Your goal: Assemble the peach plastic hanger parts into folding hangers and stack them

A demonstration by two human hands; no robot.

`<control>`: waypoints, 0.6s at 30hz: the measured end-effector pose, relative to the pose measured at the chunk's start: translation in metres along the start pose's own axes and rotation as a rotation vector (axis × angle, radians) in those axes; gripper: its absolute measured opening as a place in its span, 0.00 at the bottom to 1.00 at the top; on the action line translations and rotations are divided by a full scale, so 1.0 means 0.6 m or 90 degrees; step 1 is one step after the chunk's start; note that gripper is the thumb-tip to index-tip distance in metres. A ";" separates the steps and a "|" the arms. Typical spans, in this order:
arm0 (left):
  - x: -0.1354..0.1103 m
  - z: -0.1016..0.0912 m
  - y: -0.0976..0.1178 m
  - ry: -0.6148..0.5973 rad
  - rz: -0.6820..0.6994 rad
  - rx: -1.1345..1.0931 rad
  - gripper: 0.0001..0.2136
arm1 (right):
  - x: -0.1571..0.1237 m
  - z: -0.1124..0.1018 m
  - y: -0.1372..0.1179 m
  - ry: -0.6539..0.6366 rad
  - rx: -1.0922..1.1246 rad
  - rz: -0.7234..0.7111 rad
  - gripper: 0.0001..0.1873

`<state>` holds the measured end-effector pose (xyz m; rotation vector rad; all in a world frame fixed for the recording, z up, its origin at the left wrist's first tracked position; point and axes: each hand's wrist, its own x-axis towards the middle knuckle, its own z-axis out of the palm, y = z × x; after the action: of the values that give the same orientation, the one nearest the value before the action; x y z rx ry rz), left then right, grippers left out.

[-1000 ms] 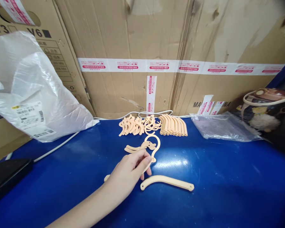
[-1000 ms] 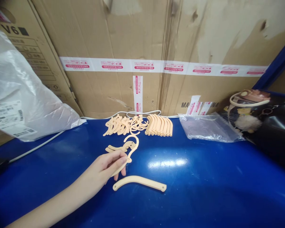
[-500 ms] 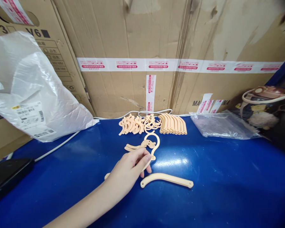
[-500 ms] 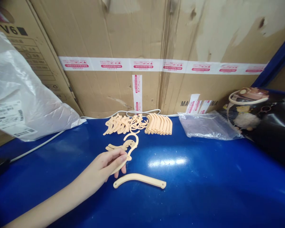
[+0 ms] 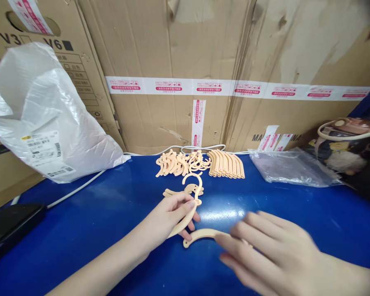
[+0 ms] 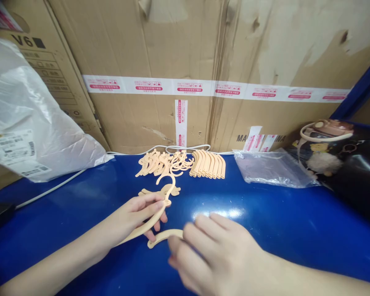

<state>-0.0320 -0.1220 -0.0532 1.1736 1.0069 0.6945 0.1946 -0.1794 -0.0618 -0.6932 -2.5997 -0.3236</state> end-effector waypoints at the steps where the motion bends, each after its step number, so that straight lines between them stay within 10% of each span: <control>1: -0.001 0.000 0.001 -0.001 -0.004 -0.013 0.17 | 0.023 0.000 0.012 -0.018 0.000 0.003 0.10; 12: -0.001 -0.002 -0.004 -0.007 -0.041 -0.070 0.14 | 0.042 0.041 0.036 -0.162 0.150 0.039 0.14; 18: -0.006 0.001 0.000 0.020 -0.045 -0.065 0.16 | 0.044 0.031 0.062 -0.059 0.314 0.124 0.16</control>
<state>-0.0330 -0.1252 -0.0522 1.0357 1.0227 0.7018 0.1870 -0.1311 -0.0618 -0.7784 -2.5169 0.4064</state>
